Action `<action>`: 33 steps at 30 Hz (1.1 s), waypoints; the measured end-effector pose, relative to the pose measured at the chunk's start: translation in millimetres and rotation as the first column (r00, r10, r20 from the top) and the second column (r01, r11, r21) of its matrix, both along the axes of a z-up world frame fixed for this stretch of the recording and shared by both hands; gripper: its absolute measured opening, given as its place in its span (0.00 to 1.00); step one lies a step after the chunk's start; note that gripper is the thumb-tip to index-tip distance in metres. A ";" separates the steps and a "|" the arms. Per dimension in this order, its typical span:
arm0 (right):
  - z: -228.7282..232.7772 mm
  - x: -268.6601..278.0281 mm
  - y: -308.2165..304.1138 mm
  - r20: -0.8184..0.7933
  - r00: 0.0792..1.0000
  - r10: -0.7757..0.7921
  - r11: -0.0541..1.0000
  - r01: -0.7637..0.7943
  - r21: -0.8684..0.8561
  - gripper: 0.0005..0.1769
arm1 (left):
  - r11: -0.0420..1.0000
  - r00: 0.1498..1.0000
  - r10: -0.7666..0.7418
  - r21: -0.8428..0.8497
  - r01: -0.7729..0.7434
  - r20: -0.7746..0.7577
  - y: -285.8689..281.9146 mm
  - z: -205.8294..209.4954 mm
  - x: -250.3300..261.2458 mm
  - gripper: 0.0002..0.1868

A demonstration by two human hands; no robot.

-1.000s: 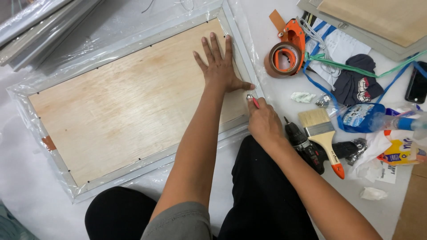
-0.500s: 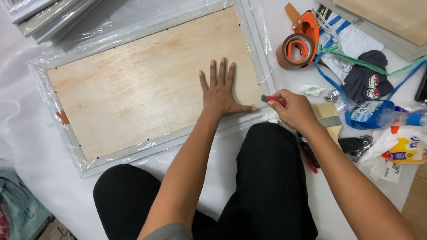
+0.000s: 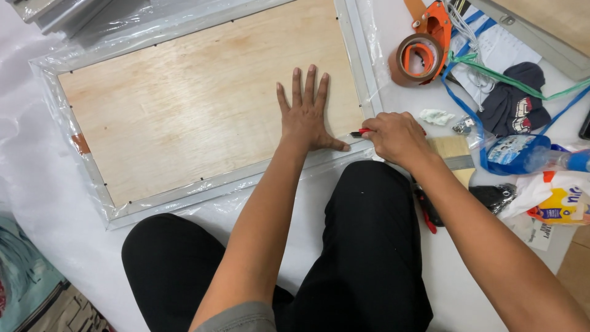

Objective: Preparing a picture frame by unwrapping it, inserting a wooden backing, and trimming excess plastic with a utility knife

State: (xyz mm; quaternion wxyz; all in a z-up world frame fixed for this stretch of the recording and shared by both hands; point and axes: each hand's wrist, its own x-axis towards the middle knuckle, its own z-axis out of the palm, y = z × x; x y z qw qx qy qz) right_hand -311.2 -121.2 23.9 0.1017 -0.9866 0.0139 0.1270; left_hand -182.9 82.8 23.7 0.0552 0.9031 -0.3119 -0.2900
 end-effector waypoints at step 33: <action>37.9 45.6 167.2 -0.255 0.964 0.070 0.990 -0.036 0.137 0.17 | 0.999 0.999 -0.038 0.017 0.038 -0.026 124.5 14.4 -169.0 0.61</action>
